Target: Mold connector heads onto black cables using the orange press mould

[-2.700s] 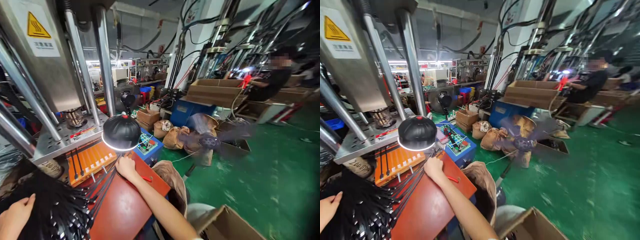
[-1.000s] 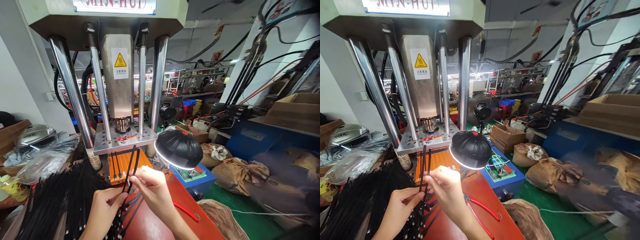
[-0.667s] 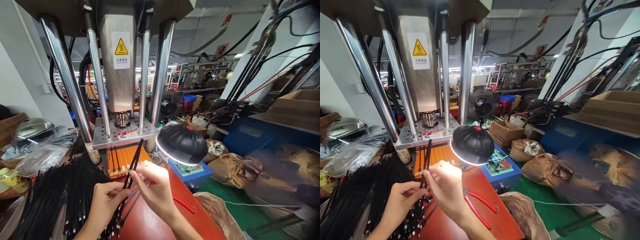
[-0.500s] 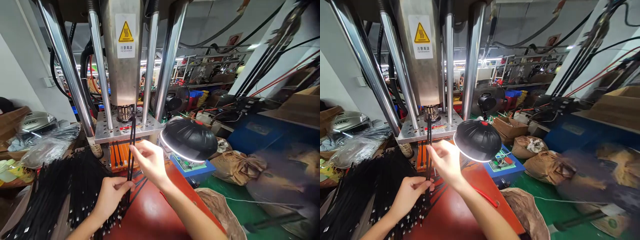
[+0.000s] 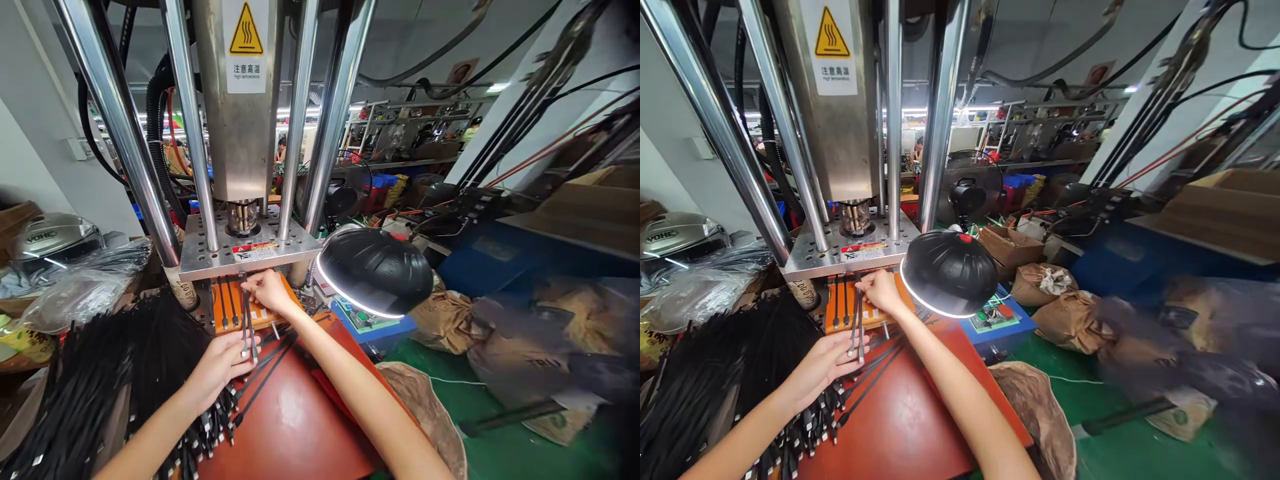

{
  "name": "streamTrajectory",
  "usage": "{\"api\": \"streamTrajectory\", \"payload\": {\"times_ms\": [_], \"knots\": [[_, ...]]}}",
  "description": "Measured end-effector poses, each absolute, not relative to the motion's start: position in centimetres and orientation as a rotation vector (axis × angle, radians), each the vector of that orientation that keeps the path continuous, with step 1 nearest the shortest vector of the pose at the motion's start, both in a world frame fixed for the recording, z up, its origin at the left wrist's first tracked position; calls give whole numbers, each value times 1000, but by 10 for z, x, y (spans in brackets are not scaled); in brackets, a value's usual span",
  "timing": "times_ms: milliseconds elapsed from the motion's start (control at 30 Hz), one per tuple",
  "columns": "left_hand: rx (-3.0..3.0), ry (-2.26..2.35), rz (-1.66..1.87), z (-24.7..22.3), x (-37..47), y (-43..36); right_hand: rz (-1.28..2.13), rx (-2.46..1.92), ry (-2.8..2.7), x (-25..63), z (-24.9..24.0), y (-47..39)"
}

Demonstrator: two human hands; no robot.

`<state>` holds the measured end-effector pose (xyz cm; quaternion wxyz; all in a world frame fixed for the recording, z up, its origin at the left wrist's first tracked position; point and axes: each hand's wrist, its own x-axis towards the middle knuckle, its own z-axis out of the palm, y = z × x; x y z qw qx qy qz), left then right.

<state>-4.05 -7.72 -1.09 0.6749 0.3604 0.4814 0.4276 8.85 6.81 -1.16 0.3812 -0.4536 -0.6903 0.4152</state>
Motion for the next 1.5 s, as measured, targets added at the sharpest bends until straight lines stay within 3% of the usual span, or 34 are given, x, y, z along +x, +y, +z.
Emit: {"api": "streamTrajectory", "payload": {"times_ms": [167,300,467,600,767,1233,1500], "knots": [[1359,1303,755,-8,-54,-83,921,-1198,-1773,78,-16,105],[2365,1430,1011,-2,-64,-66,744,-1163,-1807,78,-13,107],[2935,1403,662,-6,-73,-44,533,-1007,-1901,104,-8,55],[2945,1487,538,-12,-70,-50,348,-775,-2270,130,-15,8],[2776,1705,371,-9,-49,-64,61,-839,-2464,138,-18,-4],[2676,1759,373,-6,-45,-52,13,-1051,-2489,137,-11,-14],[2475,2010,311,7,-39,9,52,-1255,-2650,109,9,28]]}}
